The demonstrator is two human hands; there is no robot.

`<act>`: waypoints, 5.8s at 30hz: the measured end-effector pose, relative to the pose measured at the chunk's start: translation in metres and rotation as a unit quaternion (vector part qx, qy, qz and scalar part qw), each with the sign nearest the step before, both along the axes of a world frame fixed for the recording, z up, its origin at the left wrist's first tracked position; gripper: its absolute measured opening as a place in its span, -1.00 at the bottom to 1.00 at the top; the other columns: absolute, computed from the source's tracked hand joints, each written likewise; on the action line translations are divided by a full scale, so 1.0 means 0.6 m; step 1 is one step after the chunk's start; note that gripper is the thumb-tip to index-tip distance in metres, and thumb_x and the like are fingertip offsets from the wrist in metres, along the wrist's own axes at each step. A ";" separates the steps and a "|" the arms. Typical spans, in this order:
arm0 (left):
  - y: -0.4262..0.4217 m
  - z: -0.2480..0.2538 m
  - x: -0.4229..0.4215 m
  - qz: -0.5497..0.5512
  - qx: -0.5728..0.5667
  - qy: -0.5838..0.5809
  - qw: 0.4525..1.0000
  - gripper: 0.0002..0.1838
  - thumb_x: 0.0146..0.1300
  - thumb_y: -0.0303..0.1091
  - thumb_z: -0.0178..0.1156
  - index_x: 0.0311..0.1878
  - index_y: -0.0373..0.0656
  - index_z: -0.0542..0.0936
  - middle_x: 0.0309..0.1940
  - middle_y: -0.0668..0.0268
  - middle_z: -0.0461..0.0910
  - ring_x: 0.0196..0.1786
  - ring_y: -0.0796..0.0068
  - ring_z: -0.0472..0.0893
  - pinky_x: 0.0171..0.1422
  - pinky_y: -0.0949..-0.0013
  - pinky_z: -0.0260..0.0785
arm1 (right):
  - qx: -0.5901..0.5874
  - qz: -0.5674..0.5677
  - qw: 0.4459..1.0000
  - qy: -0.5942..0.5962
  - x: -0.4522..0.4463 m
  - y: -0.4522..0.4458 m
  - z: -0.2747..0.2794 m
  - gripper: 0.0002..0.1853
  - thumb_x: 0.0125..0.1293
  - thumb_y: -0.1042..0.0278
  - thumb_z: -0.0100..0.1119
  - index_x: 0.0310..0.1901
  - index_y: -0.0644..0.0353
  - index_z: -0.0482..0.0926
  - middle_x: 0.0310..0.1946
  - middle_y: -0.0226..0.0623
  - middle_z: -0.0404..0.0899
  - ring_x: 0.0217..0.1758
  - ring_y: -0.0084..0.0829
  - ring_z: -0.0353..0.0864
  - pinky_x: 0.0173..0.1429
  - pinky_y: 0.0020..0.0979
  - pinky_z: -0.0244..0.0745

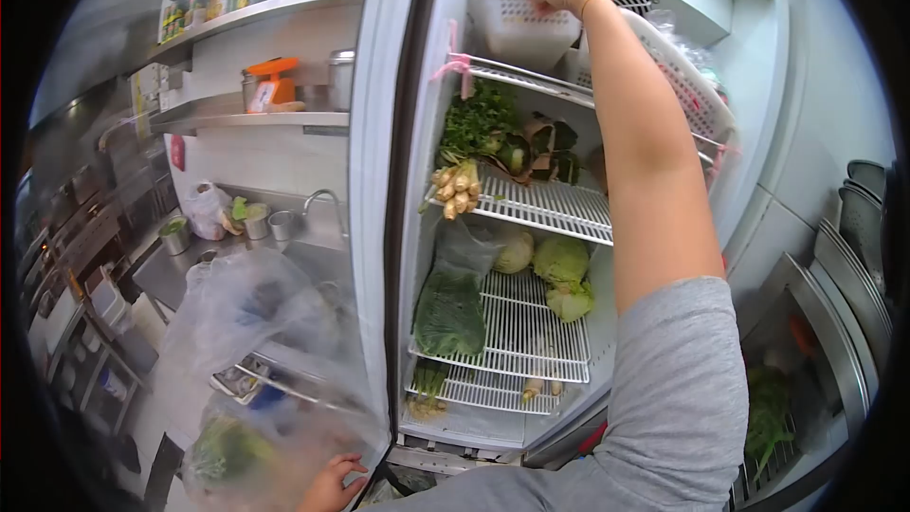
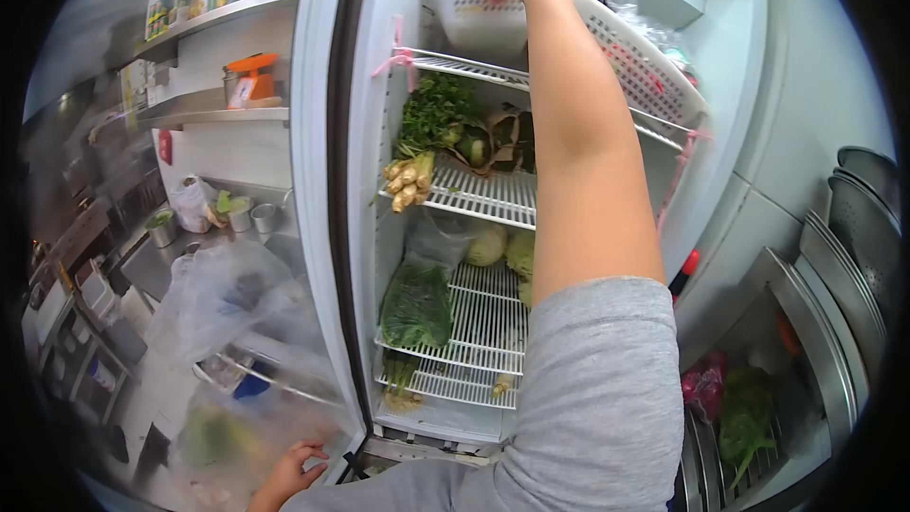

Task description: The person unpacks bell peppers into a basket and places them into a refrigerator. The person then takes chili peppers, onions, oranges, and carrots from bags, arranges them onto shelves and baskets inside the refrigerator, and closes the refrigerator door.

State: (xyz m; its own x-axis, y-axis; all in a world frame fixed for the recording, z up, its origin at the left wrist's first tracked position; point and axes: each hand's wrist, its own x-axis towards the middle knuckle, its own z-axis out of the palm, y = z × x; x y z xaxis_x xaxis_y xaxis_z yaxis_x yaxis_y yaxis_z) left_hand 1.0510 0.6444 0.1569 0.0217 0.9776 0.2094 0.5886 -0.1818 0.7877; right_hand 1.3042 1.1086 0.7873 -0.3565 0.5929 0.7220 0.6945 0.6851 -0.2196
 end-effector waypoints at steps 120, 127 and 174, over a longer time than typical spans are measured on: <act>0.233 -0.466 0.267 -0.292 -0.233 0.208 0.904 -0.73 0.15 -0.37 0.11 -0.09 -0.20 0.60 -0.21 -0.02 0.61 -0.17 0.00 0.61 -0.05 0.11 0.45 | -0.521 -0.335 0.606 0.500 0.329 -0.814 -1.398 -0.77 0.24 0.47 0.17 -0.06 0.25 0.59 -0.30 -0.42 0.61 -0.32 -0.63 0.54 -0.25 -0.56 0.46; 0.109 -0.832 0.137 -0.350 -0.366 0.298 0.809 -0.55 0.01 -0.30 0.24 0.04 -0.15 0.55 -0.10 0.00 0.59 0.06 0.01 0.54 0.21 0.13 0.37 | -0.737 -0.305 0.531 0.287 0.263 -1.070 -1.711 -0.71 0.15 0.29 0.23 -0.10 0.20 0.63 -0.40 -0.28 0.64 -0.36 -0.48 0.62 -0.24 -0.42 0.52; 0.230 -1.559 0.476 -0.278 -0.399 0.347 0.802 -0.16 -0.19 -0.14 0.43 0.25 -0.06 0.32 0.16 0.02 0.42 0.20 0.07 0.49 0.26 0.14 0.39 | -0.595 -0.361 0.716 0.047 0.210 -0.583 -2.665 -0.37 0.16 0.07 0.21 0.24 0.16 0.34 0.18 -0.02 0.43 0.22 -0.08 0.45 0.23 -0.16 0.40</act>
State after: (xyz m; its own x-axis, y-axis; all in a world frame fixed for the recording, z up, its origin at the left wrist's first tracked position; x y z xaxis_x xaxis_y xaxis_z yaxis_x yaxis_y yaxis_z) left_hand 1.3365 0.7822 -0.7785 0.3409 0.5941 -0.7286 0.9384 -0.1687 0.3015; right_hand 1.4305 0.7588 -0.8119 0.3711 0.8135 -0.4478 0.7168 -0.5575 -0.4187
